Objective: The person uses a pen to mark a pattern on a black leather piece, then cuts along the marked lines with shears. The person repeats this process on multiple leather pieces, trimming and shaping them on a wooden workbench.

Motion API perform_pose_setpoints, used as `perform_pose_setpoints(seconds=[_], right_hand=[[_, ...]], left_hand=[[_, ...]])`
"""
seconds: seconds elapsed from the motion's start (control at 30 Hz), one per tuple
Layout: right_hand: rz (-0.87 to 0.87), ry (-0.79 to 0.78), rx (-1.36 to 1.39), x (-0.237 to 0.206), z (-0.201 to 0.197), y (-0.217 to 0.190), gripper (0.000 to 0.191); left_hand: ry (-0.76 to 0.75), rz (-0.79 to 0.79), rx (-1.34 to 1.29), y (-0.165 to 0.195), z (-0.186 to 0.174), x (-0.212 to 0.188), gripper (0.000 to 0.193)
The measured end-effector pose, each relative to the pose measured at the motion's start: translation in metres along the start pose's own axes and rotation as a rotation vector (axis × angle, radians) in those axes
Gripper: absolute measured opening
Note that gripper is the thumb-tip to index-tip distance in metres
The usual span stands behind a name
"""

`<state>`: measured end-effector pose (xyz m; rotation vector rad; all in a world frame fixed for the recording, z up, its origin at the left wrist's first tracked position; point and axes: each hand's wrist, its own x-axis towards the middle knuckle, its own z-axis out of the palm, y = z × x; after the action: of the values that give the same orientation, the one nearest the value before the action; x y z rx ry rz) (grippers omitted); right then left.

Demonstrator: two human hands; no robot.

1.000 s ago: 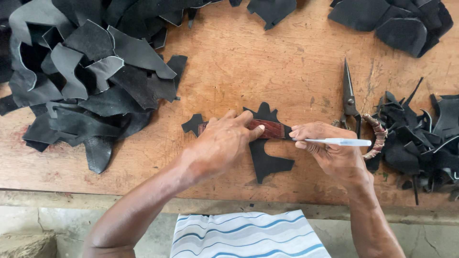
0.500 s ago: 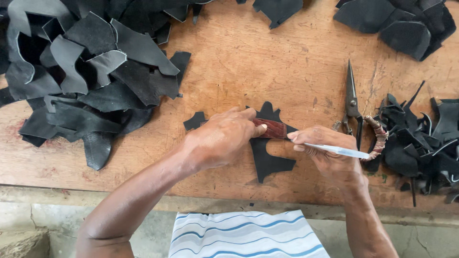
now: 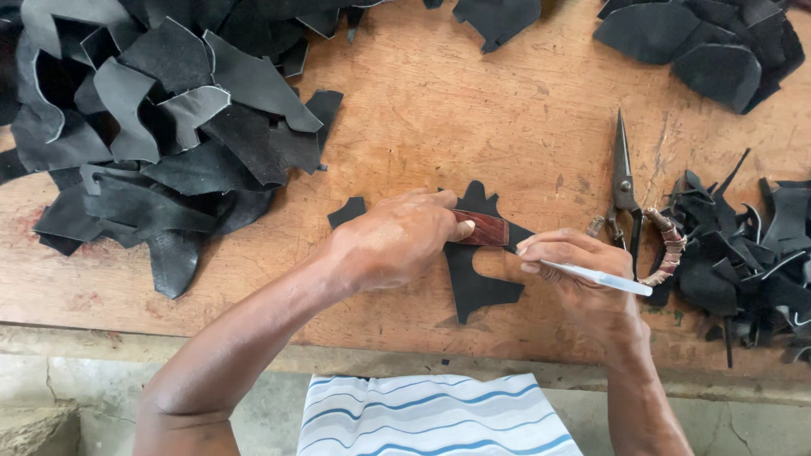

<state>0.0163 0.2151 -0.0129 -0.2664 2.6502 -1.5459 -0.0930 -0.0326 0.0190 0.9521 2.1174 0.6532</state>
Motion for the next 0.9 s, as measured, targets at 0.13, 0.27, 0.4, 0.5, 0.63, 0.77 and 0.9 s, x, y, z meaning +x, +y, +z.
perform_pose_setpoints(seconds=[0.13, 0.27, 0.4, 0.5, 0.63, 0.77, 0.9], right_hand=[[0.01, -0.002, 0.004, 0.0015, 0.0027, -0.0013, 0.012], [-0.004, 0.023, -0.028, -0.0011, 0.0016, -0.005, 0.012], [-0.005, 0.048, -0.07, -0.0053, -0.002, -0.0077, 0.011], [-0.005, 0.048, -0.078, -0.0068, -0.0045, -0.0073, 0.012], [0.018, 0.047, -0.067, -0.0073, -0.0017, -0.0051, 0.013], [0.016, 0.042, -0.057, -0.0067, 0.0033, -0.0031, 0.013], [0.009, 0.063, -0.066, -0.0068, 0.0011, -0.0029, 0.014]], left_hand=[[-0.064, -0.066, -0.045, -0.0034, 0.0013, 0.0035, 0.036], [-0.002, 0.007, -0.046, -0.0062, 0.0026, 0.0029, 0.035], [0.0, 0.013, -0.041, -0.0073, 0.0036, 0.003, 0.035], [-0.029, -0.032, -0.035, -0.0065, 0.003, 0.0028, 0.036], [-0.019, -0.009, -0.052, -0.0042, 0.0007, 0.0017, 0.034], [-0.038, -0.03, -0.035, -0.002, -0.0009, 0.0024, 0.033], [-0.094, -0.102, -0.033, -0.0009, -0.0001, 0.0018, 0.035]])
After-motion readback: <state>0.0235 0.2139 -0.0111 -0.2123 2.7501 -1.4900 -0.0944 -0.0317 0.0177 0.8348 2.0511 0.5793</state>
